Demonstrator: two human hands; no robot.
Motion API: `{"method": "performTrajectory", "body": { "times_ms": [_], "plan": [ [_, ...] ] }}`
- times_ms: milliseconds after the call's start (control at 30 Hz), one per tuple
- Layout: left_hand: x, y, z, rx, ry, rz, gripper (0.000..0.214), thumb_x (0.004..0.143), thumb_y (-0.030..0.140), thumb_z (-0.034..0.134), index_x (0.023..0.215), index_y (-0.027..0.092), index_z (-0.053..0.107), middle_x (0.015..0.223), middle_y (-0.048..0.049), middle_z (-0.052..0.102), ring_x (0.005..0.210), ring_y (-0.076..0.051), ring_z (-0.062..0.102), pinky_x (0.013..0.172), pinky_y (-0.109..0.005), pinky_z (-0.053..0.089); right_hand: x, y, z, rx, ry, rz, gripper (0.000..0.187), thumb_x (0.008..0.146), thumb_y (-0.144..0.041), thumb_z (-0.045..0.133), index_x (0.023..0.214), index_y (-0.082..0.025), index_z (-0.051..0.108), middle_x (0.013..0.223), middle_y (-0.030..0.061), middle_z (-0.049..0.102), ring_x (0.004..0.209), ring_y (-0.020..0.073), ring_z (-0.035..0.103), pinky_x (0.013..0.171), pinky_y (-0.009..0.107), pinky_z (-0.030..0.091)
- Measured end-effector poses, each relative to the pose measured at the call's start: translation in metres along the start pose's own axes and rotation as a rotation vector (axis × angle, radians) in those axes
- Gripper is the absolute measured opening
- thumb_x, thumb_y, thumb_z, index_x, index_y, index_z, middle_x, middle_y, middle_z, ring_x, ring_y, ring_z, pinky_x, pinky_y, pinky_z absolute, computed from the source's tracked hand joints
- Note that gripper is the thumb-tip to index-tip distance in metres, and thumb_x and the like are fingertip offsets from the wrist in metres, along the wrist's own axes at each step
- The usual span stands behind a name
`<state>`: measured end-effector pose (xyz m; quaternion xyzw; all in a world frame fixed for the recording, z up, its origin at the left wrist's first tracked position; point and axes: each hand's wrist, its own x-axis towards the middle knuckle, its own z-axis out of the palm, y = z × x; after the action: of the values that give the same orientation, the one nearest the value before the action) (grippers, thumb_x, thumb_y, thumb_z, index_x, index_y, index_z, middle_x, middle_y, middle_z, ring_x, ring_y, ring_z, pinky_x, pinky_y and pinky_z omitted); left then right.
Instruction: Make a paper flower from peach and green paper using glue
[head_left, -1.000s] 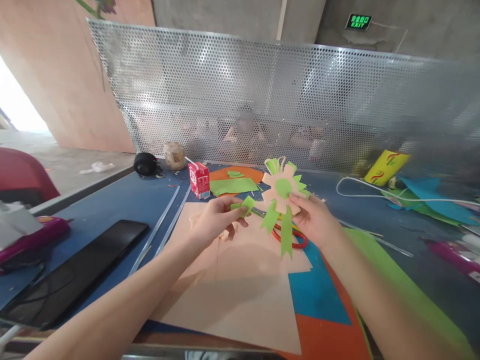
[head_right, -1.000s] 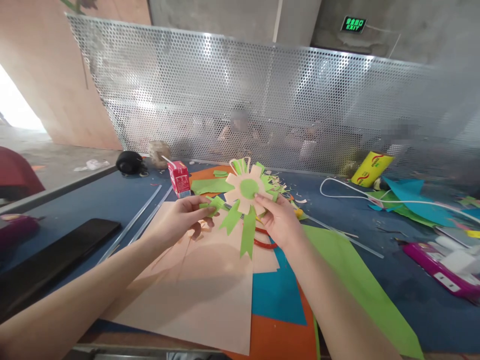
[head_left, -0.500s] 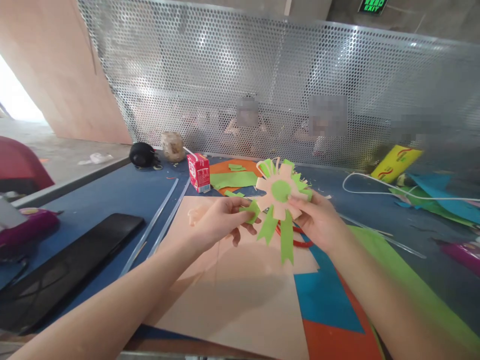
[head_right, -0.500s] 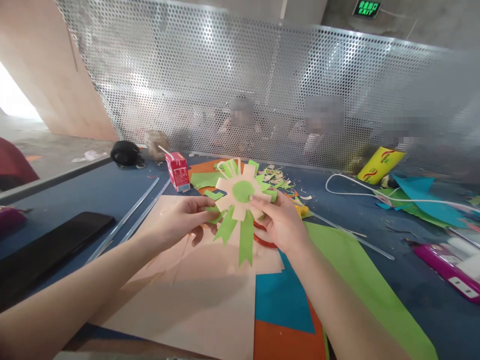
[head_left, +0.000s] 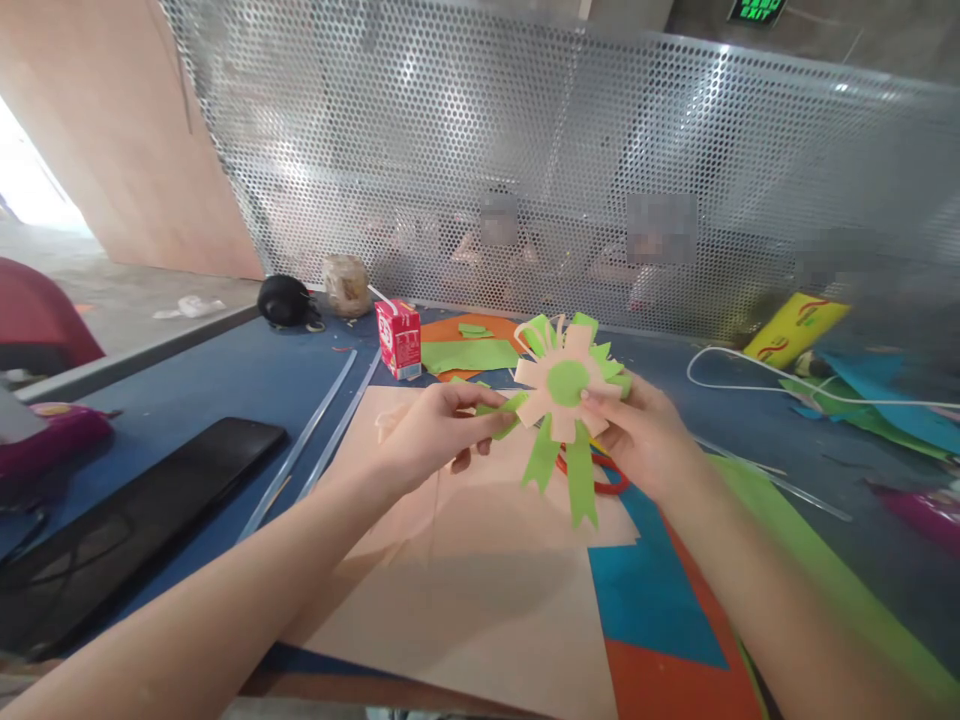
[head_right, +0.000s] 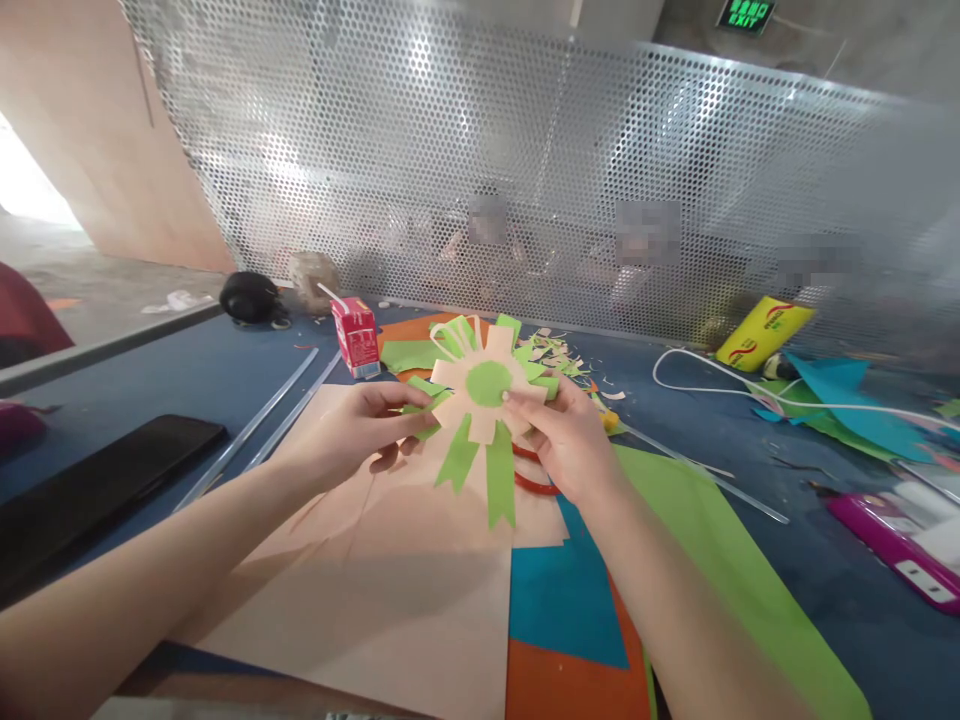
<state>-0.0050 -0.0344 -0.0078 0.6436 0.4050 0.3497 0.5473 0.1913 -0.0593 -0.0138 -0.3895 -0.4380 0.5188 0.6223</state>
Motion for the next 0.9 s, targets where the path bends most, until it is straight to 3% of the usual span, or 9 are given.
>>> {"method": "performTrajectory", "body": {
  "times_ms": [300,500,900],
  "plan": [
    [-0.0073,0.0063,-0.0004,0.038,0.028,0.069,0.02,0.064,0.037,0.061,0.072,0.018,0.061,0.049,0.0028,0.049,0.031,-0.002,0.031,0.03,-0.018,0.022,-0.0032,-0.0044,0.0025,-0.044,-0.025,-0.067,0.025,0.06,-0.016,0.067,0.08,-0.027,0.057,0.081,-0.0039,0.064,0.074,0.0121,0.06,0.068,0.027,0.05],
    [-0.0065,0.0023,0.0007,0.056,-0.03,0.076,0.017,0.066,0.034,0.059,0.073,0.02,0.065,0.05,0.0033,0.046,0.032,-0.003,0.029,0.031,-0.019,0.024,-0.0038,-0.0032,0.0034,-0.076,-0.006,-0.061,0.023,0.059,-0.017,0.068,0.076,-0.026,0.057,0.077,-0.0038,0.063,0.069,0.0114,0.059,0.061,0.024,0.049],
    [-0.0066,0.0042,0.0038,-0.043,-0.017,0.019,0.012,0.066,0.026,0.059,0.072,0.018,0.065,0.059,-0.0002,0.054,0.035,-0.003,0.037,0.029,-0.017,0.025,-0.0027,-0.0019,0.0037,-0.096,0.017,-0.062,0.031,0.058,-0.02,0.07,0.085,-0.024,0.055,0.087,-0.0001,0.064,0.077,0.0177,0.061,0.065,0.03,0.051]
  ]
}}
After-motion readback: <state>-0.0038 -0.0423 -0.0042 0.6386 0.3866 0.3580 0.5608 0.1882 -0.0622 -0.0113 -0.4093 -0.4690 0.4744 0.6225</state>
